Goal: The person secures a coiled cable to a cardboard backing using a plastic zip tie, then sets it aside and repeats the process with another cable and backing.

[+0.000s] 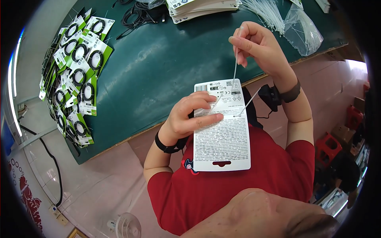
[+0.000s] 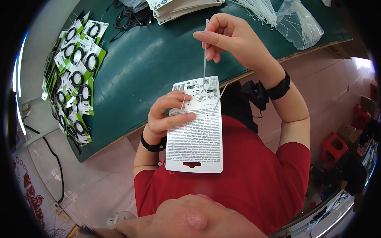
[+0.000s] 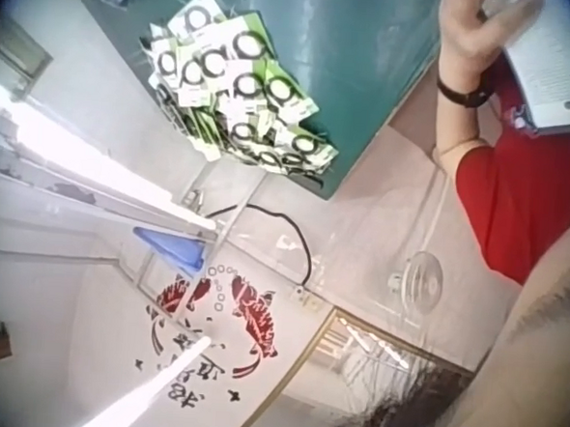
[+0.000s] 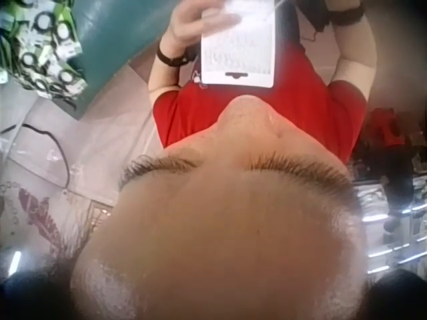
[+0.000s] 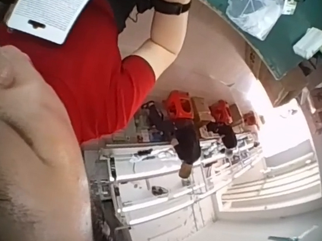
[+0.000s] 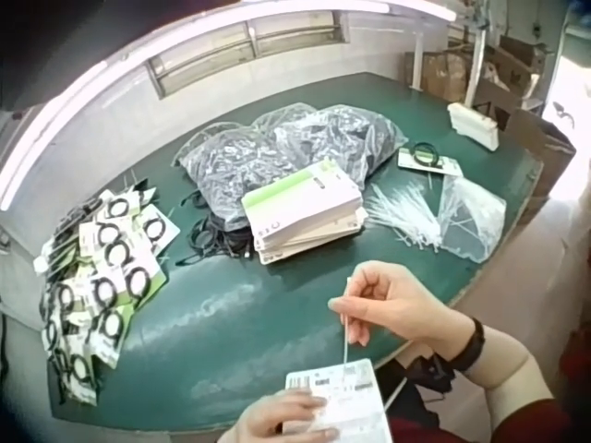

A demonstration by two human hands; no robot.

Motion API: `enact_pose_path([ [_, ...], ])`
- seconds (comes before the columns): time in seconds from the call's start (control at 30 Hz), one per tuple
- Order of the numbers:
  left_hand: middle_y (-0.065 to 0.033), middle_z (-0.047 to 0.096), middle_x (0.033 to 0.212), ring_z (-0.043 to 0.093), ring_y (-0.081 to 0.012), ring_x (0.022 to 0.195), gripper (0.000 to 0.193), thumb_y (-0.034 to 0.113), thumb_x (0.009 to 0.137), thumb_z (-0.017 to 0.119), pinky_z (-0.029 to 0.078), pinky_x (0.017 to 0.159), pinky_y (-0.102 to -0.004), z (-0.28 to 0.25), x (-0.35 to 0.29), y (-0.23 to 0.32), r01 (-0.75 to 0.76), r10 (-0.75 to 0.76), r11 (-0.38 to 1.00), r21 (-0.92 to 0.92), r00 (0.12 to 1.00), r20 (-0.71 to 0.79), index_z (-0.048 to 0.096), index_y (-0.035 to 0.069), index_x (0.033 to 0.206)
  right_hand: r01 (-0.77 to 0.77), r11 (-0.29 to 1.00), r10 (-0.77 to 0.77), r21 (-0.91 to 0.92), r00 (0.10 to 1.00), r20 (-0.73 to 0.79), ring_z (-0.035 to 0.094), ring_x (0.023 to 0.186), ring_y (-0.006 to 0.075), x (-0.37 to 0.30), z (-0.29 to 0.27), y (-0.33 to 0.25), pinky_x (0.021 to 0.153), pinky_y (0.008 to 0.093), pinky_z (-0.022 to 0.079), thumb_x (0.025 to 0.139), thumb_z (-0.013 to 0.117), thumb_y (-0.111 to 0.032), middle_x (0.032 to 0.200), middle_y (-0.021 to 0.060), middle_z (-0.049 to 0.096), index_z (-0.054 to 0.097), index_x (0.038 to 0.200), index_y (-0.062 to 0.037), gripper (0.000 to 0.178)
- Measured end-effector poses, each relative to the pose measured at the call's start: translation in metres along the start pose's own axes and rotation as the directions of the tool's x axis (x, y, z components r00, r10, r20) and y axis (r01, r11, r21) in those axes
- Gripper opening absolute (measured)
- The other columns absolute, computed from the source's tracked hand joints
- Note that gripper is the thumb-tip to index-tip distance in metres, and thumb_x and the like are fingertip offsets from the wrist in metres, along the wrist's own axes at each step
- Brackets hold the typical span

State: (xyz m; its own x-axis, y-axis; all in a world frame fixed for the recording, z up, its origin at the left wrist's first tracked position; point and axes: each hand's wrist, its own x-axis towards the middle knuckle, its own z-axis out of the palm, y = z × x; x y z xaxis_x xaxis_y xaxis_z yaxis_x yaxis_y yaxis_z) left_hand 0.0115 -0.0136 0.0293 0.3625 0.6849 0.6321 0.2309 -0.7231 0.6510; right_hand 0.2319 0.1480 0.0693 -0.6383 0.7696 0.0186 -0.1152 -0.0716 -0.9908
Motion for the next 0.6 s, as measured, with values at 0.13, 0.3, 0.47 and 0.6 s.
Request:
enact_pose_path([
  [0.13,-0.0081,0.055,0.103,0.066,-0.0323,0.102,0.032,0.007,0.070,0.080,0.052,0.096,-0.0494,0.001,0.003,0.002,-0.023,0.021,0.999,0.032,0.998,0.065,0.076,0.010,0.102,-0.069,0.997,0.066,-0.037,0.996,-0.066,0.064,0.058,0.0091,-0.002,0.010,0.012,0.049,0.0196,0.049,0.095,0.068,-0.014,0.073,0.0042,0.064,0.056,0.086,-0.0048,0.018],
  [0.3,-0.0079,0.055,0.103,0.066,-0.0322,0.103,0.030,0.006,0.073,0.078,0.052,0.097,-0.0494,0.001,0.005,0.005,-0.039,0.032,0.997,0.062,0.994,0.105,0.077,0.012,0.102,-0.090,0.996,0.088,-0.026,0.994,-0.064,0.066,0.061,0.0101,-0.004,0.013,0.020,0.050,0.0202,0.050,0.094,0.070,-0.015,0.073,0.0048,0.066,0.057,0.086,-0.0036,0.019],
  [0.47,-0.0079,0.054,0.103,0.066,-0.0322,0.103,0.029,0.006,0.073,0.078,0.052,0.097,-0.0494,0.002,0.005,0.005,-0.033,0.025,0.997,0.069,0.993,0.112,0.077,0.012,0.102,-0.123,0.992,0.121,-0.030,0.991,-0.054,0.067,0.061,0.0102,-0.006,0.015,0.024,0.050,0.0204,0.050,0.093,0.070,-0.014,0.073,0.0052,0.066,0.056,0.086,-0.0035,0.019],
  [0.6,-0.0079,0.054,0.104,0.066,-0.0323,0.103,0.030,0.006,0.072,0.078,0.052,0.097,-0.0495,0.001,0.005,0.005,-0.036,0.028,0.997,0.069,0.993,0.117,0.077,0.012,0.102,-0.108,0.994,0.106,-0.029,0.993,-0.060,0.067,0.061,0.0101,-0.006,0.016,0.025,0.050,0.0205,0.051,0.093,0.070,-0.013,0.073,0.0051,0.066,0.056,0.086,-0.0034,0.019],
])
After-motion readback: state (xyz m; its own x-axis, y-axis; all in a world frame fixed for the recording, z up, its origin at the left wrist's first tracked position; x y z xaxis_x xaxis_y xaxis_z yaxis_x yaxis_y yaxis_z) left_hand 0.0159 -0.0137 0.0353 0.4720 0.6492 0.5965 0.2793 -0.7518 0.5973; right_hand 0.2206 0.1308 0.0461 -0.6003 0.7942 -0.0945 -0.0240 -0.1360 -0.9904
